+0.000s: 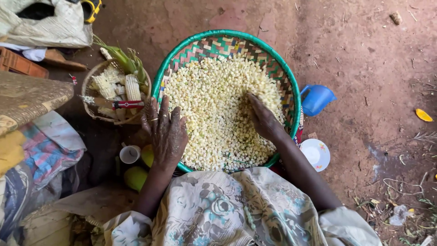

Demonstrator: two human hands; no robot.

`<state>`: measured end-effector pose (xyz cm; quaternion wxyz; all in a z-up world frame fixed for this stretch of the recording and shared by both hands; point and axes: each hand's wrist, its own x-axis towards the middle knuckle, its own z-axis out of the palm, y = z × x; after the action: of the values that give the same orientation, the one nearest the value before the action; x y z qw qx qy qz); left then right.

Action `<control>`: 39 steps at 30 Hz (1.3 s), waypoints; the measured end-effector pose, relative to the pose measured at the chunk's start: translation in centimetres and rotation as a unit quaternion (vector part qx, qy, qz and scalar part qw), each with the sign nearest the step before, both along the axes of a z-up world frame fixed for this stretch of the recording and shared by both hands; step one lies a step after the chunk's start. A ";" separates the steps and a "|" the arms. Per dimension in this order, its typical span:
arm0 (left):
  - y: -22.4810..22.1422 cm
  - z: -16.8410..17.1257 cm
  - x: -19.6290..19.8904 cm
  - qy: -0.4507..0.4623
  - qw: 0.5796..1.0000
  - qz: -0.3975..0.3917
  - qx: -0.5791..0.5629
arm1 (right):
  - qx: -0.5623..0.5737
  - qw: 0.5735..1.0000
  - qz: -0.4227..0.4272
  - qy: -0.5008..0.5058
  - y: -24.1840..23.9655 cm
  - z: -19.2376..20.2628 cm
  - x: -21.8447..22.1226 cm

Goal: Scraping kernels off a corn cob and sorting through a basket of kernels to remove impurities.

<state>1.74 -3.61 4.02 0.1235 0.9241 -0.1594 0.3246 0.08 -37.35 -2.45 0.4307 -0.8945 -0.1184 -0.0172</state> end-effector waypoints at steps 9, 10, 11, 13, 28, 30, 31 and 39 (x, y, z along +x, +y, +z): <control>-0.4 -0.2 0.1 -0.001 1.000 -0.004 0.010 | -0.022 0.992 0.066 0.105 2.0 3.8 -8.1; -0.5 0.1 0.1 -0.005 1.000 -0.007 0.011 | -0.021 0.993 0.064 0.100 2.3 4.4 -7.7; -0.4 0.4 0.0 -0.003 1.000 -0.008 0.012 | 0.038 0.992 0.049 0.110 2.7 4.9 -7.4; -0.5 0.5 -0.1 -0.001 1.000 -0.005 0.013 | 0.095 0.988 0.037 0.120 2.8 5.4 -5.9; -0.2 -0.2 0.3 0.016 1.000 0.005 -0.025 | -0.110 0.991 -0.066 -0.034 5.7 -1.6 7.0; 0.1 0.4 0.0 0.042 0.996 0.006 -0.073 | -0.086 0.987 -0.133 -0.014 4.4 -1.9 6.1; 0.5 -0.3 0.3 0.044 0.996 0.010 -0.075 | -0.088 0.988 -0.128 -0.012 3.9 -0.8 5.1; 0.3 -0.5 1.3 0.061 0.991 -0.019 -0.120 | 0.018 0.995 -0.046 0.082 8.5 0.4 3.0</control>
<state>3.07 -3.26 3.52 0.2489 0.9175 -0.1288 0.2821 3.12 -28.86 -2.00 0.4535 -0.8897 -0.0408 0.0343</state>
